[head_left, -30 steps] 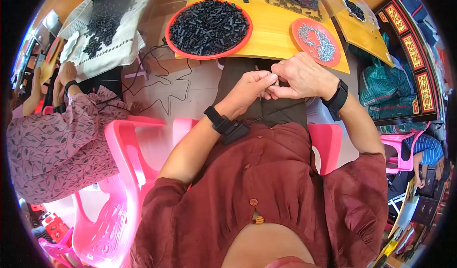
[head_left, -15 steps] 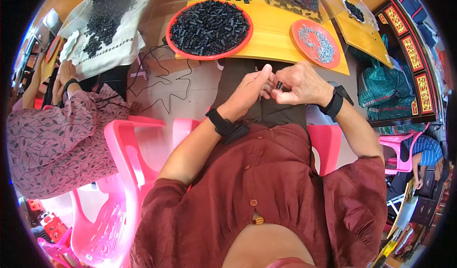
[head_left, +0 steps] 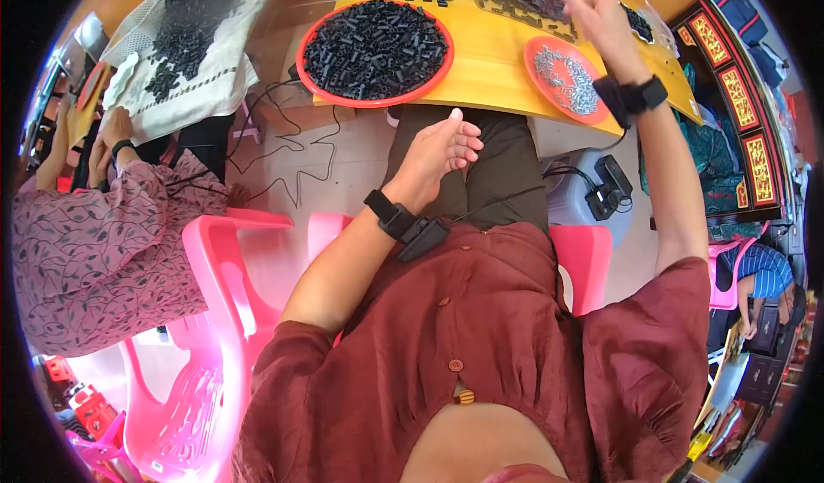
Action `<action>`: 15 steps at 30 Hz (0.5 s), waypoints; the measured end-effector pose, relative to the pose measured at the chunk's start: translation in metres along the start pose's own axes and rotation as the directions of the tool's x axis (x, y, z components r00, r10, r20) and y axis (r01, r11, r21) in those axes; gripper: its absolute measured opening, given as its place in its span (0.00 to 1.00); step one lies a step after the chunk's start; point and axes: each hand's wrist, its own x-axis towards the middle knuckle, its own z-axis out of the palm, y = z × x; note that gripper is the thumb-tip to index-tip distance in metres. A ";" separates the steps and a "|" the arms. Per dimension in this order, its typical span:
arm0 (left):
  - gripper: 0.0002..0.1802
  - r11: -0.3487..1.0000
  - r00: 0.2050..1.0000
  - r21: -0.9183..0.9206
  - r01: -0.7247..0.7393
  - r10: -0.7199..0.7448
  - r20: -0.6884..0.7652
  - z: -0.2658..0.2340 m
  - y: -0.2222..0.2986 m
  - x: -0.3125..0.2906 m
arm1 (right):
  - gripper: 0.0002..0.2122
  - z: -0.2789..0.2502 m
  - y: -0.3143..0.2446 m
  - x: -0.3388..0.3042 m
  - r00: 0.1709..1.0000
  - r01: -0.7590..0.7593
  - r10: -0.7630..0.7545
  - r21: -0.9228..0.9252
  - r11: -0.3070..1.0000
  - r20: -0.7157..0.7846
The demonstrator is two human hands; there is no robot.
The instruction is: The person assembles small black components by manually inserting silver-colored pins into them.
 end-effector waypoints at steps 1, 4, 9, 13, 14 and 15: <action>0.19 1.000 1.000 -0.002 0.001 -0.001 0.001 0.001 0.000 0.000 | 0.19 0.002 -0.006 0.010 0.971 0.135 -0.159 -0.140 0.981 -0.178; 0.17 1.000 1.000 -0.020 -0.003 0.003 0.003 0.001 -0.001 0.001 | 0.15 0.020 0.021 -0.001 0.970 0.052 -0.011 -0.160 0.986 0.243; 0.15 0.999 1.000 -0.032 -0.008 0.009 0.025 -0.003 -0.004 0.006 | 0.11 0.087 -0.005 -0.028 0.870 0.210 -0.176 -0.023 0.977 0.460; 0.15 1.000 1.000 -0.030 0.003 -0.003 0.009 -0.003 -0.006 0.006 | 0.16 0.125 -0.031 -0.029 0.799 0.396 -0.366 0.041 0.917 0.476; 0.16 0.999 1.000 -0.034 0.001 0.000 0.009 -0.002 -0.006 0.005 | 0.19 0.133 -0.036 -0.026 0.765 0.467 -0.456 0.094 0.879 0.456; 0.16 0.999 1.000 -0.038 -0.002 0.002 0.008 -0.002 -0.006 0.005 | 0.19 0.138 -0.041 -0.025 0.740 0.480 -0.467 0.106 0.871 0.484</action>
